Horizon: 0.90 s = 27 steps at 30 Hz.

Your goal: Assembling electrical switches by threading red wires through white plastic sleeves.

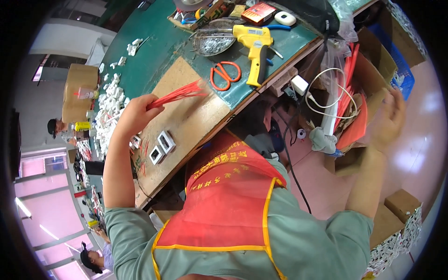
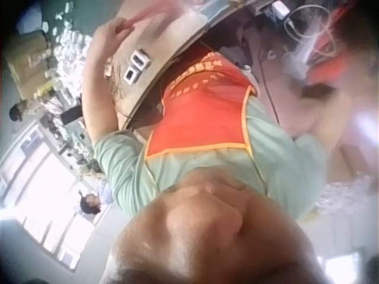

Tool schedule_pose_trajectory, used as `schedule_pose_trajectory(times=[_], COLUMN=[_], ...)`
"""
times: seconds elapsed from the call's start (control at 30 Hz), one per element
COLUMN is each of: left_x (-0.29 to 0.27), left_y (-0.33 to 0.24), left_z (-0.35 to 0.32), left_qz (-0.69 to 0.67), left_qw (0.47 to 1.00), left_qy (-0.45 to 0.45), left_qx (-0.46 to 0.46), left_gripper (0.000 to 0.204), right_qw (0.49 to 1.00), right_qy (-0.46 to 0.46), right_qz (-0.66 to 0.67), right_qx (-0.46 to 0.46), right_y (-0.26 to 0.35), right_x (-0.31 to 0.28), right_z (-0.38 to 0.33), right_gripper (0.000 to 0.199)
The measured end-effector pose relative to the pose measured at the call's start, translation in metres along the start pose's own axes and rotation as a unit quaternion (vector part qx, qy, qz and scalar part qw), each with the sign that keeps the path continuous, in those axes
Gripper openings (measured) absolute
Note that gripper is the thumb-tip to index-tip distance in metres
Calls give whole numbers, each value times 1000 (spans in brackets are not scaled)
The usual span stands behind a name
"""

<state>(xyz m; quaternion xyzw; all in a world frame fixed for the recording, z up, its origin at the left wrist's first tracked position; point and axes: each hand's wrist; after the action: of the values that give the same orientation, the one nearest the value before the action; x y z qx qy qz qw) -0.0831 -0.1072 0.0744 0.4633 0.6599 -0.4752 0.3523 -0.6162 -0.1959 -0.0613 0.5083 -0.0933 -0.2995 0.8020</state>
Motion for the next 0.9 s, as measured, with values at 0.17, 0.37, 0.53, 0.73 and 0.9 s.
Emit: schedule_pose_trajectory(times=[0.17, 0.37, 0.53, 0.73, 0.9], left_x=[-17, -21, -16, -8, 1], left_y=[-37, -65, -60, -60, -72], left_z=[-17, -31, -39, -32, -28], left_qz=[32, 53, 37, -3, 42], left_qw=[994, 977, 981, 978, 960], left_qy=[-17, -25, -34, -16, -17], left_qx=[106, 206, 190, 208, 277], left_gripper=[17, 12, 12, 15, 9], right_qw=[851, 724, 642, 608, 457], right_qy=[294, 616, 734, 777, 875], right_qz=[93, 33, -4, 27, 63], right_qx=[-425, -310, -222, -163, 147], right_y=[134, 216, 220, 206, 192], right_x=[127, 190, 198, 190, 172], right_z=[-55, -104, -91, -83, -78], right_gripper=[47, 63, 45, 43, 45])
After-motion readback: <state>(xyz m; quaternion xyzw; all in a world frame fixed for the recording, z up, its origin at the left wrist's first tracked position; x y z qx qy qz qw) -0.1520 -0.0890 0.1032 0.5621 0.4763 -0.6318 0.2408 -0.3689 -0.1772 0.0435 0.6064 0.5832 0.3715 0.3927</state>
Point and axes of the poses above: each hand's wrist, its own z-axis towards the middle knuckle, its own x-axis out of the palm, y = z × x, and after that the axes turned 7 degrees about -z, right-handed
